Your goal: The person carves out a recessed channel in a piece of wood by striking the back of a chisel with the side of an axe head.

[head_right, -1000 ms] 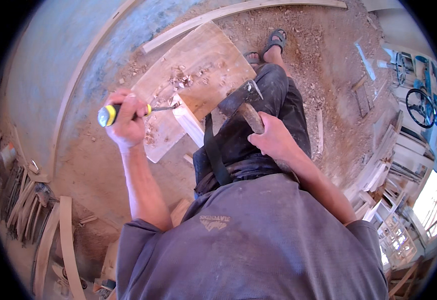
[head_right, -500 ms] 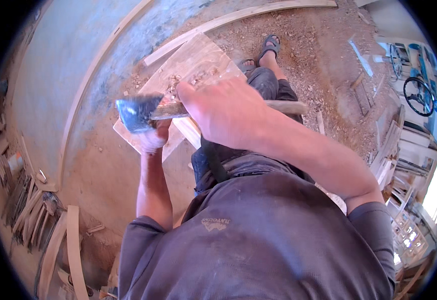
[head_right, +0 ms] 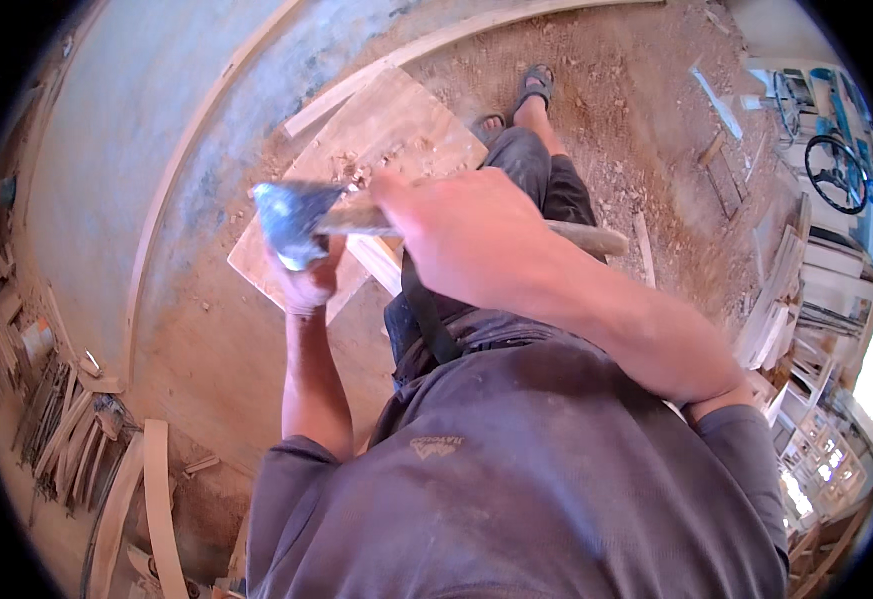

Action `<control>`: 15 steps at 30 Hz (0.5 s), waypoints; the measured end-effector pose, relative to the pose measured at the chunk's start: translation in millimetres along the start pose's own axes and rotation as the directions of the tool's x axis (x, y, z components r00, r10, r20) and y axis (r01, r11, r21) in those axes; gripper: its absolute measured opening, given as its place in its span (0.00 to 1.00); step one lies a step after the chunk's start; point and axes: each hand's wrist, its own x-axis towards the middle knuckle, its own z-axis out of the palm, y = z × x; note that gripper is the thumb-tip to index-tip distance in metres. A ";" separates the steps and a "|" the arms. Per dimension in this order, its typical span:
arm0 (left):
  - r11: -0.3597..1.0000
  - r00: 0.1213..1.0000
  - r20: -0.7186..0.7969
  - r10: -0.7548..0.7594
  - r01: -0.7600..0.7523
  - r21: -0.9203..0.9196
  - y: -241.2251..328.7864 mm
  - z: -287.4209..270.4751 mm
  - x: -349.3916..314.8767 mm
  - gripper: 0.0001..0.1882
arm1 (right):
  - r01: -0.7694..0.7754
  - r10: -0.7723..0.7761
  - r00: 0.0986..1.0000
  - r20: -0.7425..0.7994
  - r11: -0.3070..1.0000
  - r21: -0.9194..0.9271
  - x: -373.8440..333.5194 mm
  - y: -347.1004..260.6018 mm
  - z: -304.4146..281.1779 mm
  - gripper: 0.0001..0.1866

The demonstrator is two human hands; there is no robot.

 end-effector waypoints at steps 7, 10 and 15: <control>0.849 0.836 -0.450 -0.313 0.033 -0.528 -22.1 -28.2 1.2 0.07 | -0.491 0.519 0.855 -0.007 0.813 0.312 -60.2 66.2 52.1 0.23; 0.946 0.888 -0.422 -0.181 0.039 -0.323 -1.0 -2.5 -1.7 0.09 | -0.616 0.622 0.779 0.077 0.737 0.279 -79.7 82.2 69.5 0.24; 0.910 0.919 -0.361 -0.157 -0.007 -0.416 -1.0 0.5 3.1 0.09 | -0.621 0.617 0.777 0.125 0.716 0.318 -91.1 85.4 83.3 0.22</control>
